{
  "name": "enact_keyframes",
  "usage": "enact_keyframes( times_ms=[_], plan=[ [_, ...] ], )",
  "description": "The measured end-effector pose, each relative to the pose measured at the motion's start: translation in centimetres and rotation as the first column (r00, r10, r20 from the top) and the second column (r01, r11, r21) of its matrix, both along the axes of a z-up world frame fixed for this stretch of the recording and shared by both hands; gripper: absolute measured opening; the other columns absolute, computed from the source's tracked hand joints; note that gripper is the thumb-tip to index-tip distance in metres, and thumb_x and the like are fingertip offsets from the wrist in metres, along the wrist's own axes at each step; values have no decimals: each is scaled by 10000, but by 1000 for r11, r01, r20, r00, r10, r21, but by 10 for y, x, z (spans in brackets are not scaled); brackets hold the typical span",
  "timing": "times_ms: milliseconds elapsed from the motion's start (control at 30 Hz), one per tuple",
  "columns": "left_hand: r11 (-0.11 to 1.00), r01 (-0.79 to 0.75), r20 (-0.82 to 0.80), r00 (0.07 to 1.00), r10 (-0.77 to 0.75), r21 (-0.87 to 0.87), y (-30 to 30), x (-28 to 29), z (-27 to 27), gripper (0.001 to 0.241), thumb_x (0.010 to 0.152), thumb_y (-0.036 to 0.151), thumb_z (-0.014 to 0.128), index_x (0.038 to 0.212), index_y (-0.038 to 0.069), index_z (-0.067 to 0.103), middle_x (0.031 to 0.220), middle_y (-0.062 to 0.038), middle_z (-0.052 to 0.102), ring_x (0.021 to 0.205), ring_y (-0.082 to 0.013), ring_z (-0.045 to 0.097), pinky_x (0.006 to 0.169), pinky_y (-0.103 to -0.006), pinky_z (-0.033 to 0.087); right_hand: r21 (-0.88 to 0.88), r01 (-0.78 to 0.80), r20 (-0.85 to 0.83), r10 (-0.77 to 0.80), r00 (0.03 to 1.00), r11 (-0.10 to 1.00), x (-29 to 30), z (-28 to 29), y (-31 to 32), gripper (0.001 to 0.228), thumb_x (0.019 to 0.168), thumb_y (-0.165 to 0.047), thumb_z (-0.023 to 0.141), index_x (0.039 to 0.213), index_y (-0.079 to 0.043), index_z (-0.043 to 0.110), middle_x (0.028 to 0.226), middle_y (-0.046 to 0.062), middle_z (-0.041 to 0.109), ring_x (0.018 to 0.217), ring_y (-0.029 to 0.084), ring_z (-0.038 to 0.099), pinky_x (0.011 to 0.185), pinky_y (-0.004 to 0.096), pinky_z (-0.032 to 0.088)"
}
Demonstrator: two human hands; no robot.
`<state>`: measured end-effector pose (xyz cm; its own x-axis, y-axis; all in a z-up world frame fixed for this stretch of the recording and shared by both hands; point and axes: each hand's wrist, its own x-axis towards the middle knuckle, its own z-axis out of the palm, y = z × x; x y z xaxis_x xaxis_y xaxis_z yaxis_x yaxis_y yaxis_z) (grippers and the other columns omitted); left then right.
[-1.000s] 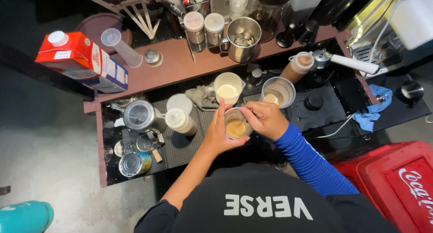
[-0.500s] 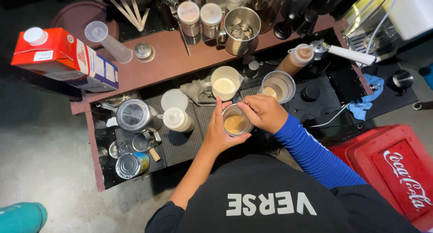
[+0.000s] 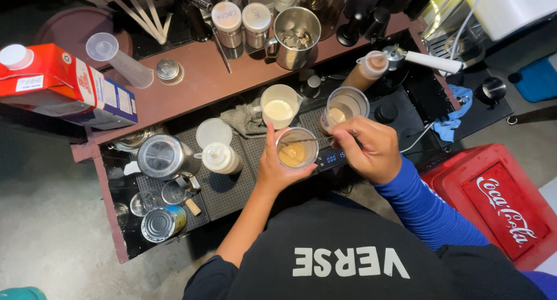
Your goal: The person prepares a beverage by pouring liquids from squeeze bottles into a plastic cup on a digital scale. They stir the mixture with a spoon, add ice from a cooler using a scoop, and place the cup back on the scale.
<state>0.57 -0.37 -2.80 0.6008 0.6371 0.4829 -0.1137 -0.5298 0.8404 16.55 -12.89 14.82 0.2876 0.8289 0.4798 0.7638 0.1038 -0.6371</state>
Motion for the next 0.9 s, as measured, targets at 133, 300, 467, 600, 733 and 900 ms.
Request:
enact_keyframes(
  times_ms=[133,300,467,600,733,900],
  plan=[
    [997,-78,-26,997,79,16,5,3,3,1432,619,307,1004,1636,12,40,1348,-175,643,1219,-324,681,1045,-397,557,-37,-34,-33,33,999,999,1,2,-7,71,976,-29,655,923,7,685,811,95,708,711,189,713,658,279,540],
    [994,-110,-1,994,110,3,1,5,3,1427,625,283,1003,1624,-15,28,1354,-174,636,1214,-296,675,1051,-386,548,-34,-42,-16,41,999,999,5,-3,-7,58,948,-44,693,899,-14,690,804,106,696,713,216,708,652,303,539],
    [990,-103,-38,994,100,-92,-4,6,-9,1399,654,228,980,1632,-44,17,1355,-164,637,1239,-280,653,1100,-376,494,26,-80,-84,82,993,996,20,-14,-8,47,964,-50,684,942,-12,702,829,104,704,749,237,714,677,311,551],
    [989,-75,-19,997,73,-128,-3,5,-6,1432,678,301,979,1632,-63,-24,1421,-175,572,1320,-284,591,1148,-400,459,46,-129,-174,135,975,991,45,-18,-26,75,978,-49,659,969,7,707,853,93,723,774,198,740,691,292,576],
    [929,-299,-106,939,327,217,-11,3,36,1396,488,430,948,1561,-58,200,1519,-217,385,1438,-335,399,1237,-471,309,232,84,-370,8,929,969,113,-9,-83,183,1070,-92,578,977,25,683,885,120,737,775,180,763,713,311,621],
    [852,-317,208,946,251,416,-63,49,91,835,804,416,824,1410,-9,437,1390,-162,516,1303,-320,511,1148,-437,411,544,436,-602,-28,798,717,241,6,-239,267,1227,-124,516,1025,42,569,880,178,688,706,281,672,702,403,587]
  ],
)
